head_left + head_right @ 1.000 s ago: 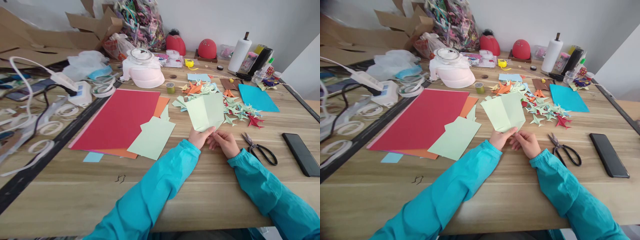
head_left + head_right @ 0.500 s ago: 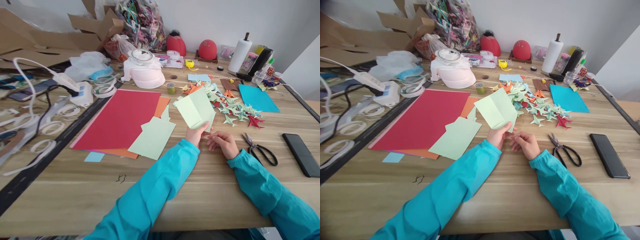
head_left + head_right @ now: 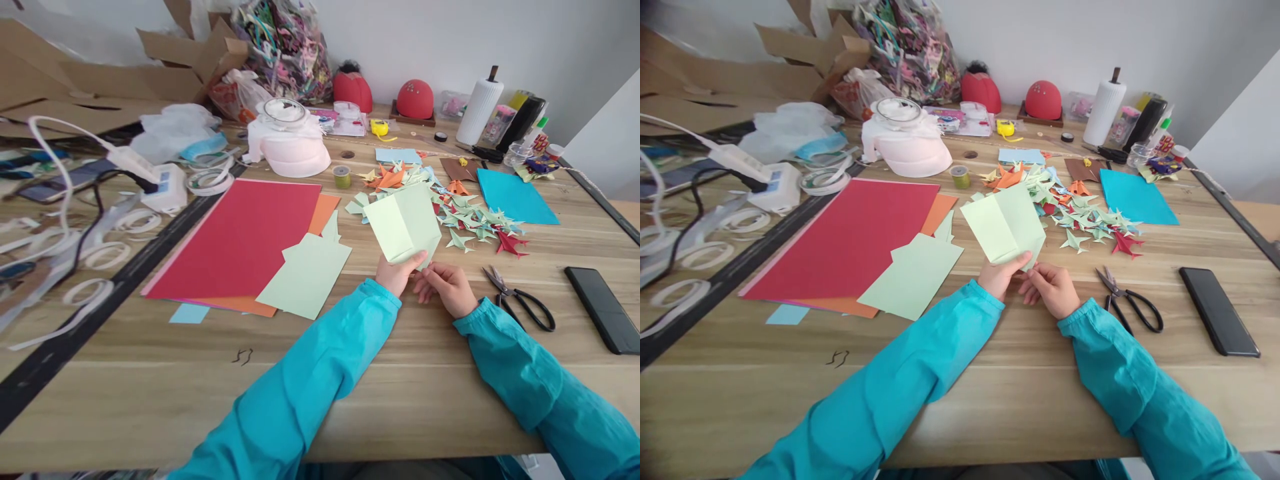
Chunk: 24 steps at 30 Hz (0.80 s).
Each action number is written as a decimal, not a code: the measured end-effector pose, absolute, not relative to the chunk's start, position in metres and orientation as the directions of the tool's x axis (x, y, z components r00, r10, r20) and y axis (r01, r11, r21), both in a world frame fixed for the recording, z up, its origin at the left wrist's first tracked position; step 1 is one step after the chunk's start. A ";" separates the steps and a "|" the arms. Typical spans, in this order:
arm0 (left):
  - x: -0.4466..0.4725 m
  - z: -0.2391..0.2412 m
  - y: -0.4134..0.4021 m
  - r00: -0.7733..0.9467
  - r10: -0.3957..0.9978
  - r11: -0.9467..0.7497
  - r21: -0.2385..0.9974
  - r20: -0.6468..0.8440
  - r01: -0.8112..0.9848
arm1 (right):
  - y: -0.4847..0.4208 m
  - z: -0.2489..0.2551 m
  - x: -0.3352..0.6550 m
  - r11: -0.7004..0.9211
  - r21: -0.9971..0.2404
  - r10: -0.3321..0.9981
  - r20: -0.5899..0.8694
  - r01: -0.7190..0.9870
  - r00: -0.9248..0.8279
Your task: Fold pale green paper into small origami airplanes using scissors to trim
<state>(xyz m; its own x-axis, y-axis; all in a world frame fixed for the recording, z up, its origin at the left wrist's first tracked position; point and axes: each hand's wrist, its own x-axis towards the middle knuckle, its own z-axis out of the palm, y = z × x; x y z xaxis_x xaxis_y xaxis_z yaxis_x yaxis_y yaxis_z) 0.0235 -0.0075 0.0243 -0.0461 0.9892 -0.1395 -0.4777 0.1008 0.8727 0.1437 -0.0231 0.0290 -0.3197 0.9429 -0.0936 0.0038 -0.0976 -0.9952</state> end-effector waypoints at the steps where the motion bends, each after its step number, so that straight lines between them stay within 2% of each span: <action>1: 0.024 0.024 -0.007 -0.047 0.989 0.101 0.868 -0.141 -0.486 | -0.023 0.029 0.144 -0.094 -0.996 0.943 -0.091 0.005 -0.321; 7: 0.019 0.027 -0.001 -0.042 0.974 0.157 0.796 -0.223 -0.585 | -0.026 0.026 0.144 -0.044 -0.998 0.946 -0.056 0.044 -0.320; 10: 0.016 0.027 0.002 0.003 0.977 0.168 0.761 -0.214 -0.627 | -0.025 0.026 0.145 -0.082 -0.996 0.960 -0.084 0.019 -0.268; 17: 0.018 0.016 0.000 0.082 0.989 0.150 0.842 -0.126 -0.518 | -0.022 0.026 0.143 -0.029 -0.999 0.963 -0.039 0.038 -0.265; 24: 0.019 0.013 0.001 0.050 0.993 0.120 0.871 -0.110 -0.477 | -0.022 0.025 0.143 -0.007 -0.998 0.960 -0.024 0.060 -0.279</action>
<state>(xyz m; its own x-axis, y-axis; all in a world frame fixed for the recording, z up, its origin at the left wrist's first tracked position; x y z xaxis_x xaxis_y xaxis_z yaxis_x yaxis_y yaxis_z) 0.0187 0.0013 0.0127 0.0501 0.9927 -0.1099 -0.4772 0.1205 0.8705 0.1434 -0.0215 0.0250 -0.2790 0.9600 -0.0238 0.0599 -0.0073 -0.9982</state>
